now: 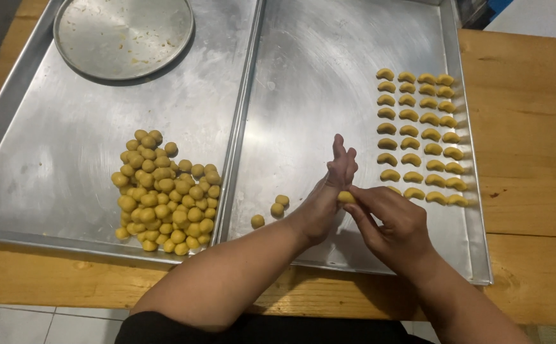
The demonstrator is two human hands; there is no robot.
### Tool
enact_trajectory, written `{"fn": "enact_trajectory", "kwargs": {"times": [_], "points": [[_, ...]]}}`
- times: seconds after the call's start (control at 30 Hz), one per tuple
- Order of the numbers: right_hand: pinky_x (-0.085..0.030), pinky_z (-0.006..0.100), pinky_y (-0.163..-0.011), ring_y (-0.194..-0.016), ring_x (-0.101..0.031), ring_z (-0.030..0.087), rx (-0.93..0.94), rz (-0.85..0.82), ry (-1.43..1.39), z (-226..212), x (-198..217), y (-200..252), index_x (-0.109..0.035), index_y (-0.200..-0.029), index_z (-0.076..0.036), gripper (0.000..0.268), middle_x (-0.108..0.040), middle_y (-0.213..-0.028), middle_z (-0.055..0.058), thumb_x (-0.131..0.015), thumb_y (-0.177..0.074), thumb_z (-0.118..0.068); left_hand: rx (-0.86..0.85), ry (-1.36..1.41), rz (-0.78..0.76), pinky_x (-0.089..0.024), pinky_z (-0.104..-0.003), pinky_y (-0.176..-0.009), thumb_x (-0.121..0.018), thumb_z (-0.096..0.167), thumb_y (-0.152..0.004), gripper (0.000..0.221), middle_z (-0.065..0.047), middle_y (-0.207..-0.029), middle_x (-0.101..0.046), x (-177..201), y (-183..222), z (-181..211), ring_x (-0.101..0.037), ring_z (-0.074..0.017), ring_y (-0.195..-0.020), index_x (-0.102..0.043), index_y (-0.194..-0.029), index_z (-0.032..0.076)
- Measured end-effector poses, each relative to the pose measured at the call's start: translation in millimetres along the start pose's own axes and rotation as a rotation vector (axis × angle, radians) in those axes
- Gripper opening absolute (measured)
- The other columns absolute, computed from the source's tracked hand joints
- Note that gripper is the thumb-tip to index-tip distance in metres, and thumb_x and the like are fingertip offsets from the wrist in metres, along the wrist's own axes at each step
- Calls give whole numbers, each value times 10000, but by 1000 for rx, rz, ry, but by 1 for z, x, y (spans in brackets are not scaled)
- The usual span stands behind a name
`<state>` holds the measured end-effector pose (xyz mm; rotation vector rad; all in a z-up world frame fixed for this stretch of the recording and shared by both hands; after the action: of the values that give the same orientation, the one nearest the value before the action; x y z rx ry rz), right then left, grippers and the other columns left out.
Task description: Shaping pre-portioned dough balls into crescents and arranging them in neat rows on a baking tray.
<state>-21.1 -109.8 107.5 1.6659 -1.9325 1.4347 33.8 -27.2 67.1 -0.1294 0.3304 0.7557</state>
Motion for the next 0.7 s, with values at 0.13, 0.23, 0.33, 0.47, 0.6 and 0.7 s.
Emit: {"fn": "enact_trajectory", "kwargs": {"times": [0.13,0.23,0.33,0.47,0.6,0.7], "points": [[-580,330,-537,-619,-726,263,-24,92,-46,4,1,3,-780,-1024,11,158,-714,-721,122,-775,-873,-35,-43,-103,37,-133,-623,-1196,15,749,-894,970,-337,-1634,38,-3,3,-4,-59,-520,-1490,250,-1552,77],[-573,340,-515,-596,-721,297,-60,119,-100,7,0,7,-779,-1007,39,152,-711,-704,153,-775,-860,-2,-45,-113,80,-139,-626,-1197,-1,698,-929,923,-357,-1622,55,-2,4,-9,-83,-541,-1475,251,-1547,60],[-567,326,-513,-591,-719,282,-68,159,-138,9,-2,10,-776,-1004,51,146,-709,-699,155,-772,-864,9,-37,-128,113,-141,-628,-1198,1,670,-944,897,-364,-1616,69,-3,6,-10,-101,-551,-1465,262,-1540,52],[-588,332,-519,-607,-731,284,-113,124,-154,15,-5,13,-775,-1023,43,171,-718,-706,156,-771,-859,-6,27,-109,106,-137,-601,-1205,2,676,-935,891,-329,-1627,90,-4,8,-7,-103,-507,-1483,277,-1539,82],[-627,415,-594,-713,-749,361,-132,34,-200,12,-3,12,-714,-1166,68,378,-723,-793,212,-787,-802,-2,49,-38,67,-124,-628,-1191,-13,717,-918,962,-361,-1609,114,-9,12,2,-81,-544,-1471,277,-1530,35],[-625,390,-557,-671,-744,325,-76,-6,-138,18,-8,22,-738,-1126,39,318,-721,-745,161,-772,-814,-9,134,57,7,-130,-627,-1186,73,725,-877,930,-311,-1631,116,-20,12,2,-52,-512,-1489,328,-1519,103]]}}
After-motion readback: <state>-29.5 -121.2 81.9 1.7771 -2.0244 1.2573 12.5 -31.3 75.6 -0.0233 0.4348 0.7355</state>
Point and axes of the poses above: each hand's wrist, its own y-axis away from the middle knuckle, its own x-axis out of the back of the hand, z = x × y, the point moved 7 cm from there along -y, towards the middle knuckle
